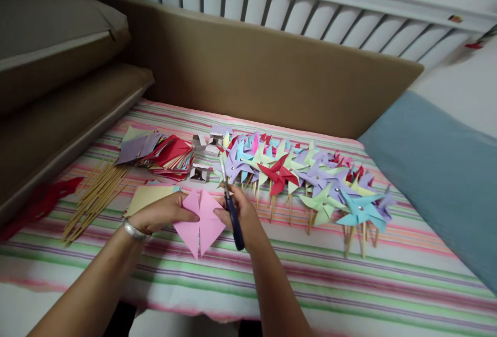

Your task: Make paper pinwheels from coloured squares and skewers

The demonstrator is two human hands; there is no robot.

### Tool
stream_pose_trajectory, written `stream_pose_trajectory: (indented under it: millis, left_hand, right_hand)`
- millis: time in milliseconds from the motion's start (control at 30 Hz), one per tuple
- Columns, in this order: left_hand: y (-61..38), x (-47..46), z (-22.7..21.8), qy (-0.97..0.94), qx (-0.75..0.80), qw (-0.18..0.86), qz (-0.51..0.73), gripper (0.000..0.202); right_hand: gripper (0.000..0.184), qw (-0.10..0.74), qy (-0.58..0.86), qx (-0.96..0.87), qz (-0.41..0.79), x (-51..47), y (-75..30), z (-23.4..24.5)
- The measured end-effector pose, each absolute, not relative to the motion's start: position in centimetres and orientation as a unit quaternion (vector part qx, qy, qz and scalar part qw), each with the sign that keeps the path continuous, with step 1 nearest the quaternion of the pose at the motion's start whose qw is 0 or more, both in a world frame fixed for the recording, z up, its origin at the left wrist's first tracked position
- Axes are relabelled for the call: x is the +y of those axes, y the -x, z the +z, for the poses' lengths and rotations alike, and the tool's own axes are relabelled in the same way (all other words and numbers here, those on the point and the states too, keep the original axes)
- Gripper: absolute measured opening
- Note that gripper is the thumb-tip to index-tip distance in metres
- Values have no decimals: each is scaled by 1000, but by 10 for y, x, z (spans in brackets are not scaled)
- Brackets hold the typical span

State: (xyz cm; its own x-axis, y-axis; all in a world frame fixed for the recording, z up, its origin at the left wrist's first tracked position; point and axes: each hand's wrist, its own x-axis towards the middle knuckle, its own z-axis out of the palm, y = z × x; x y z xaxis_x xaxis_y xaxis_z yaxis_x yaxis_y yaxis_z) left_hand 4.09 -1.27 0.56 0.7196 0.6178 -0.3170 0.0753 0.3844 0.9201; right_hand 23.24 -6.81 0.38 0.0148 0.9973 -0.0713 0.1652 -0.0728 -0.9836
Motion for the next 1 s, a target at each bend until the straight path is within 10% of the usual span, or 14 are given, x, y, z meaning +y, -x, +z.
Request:
stream_pose_trajectory:
  millis: [600,1000]
  left_hand:
    - [-79,-29,-9,-312,345,794,391,43]
    - [-21,10,-5,-327,459,684,464,39]
  right_hand:
    - [47,636,539,-383,398,-58,-214,-17]
    - [48,404,520,-508,555,-68,-217,-4]
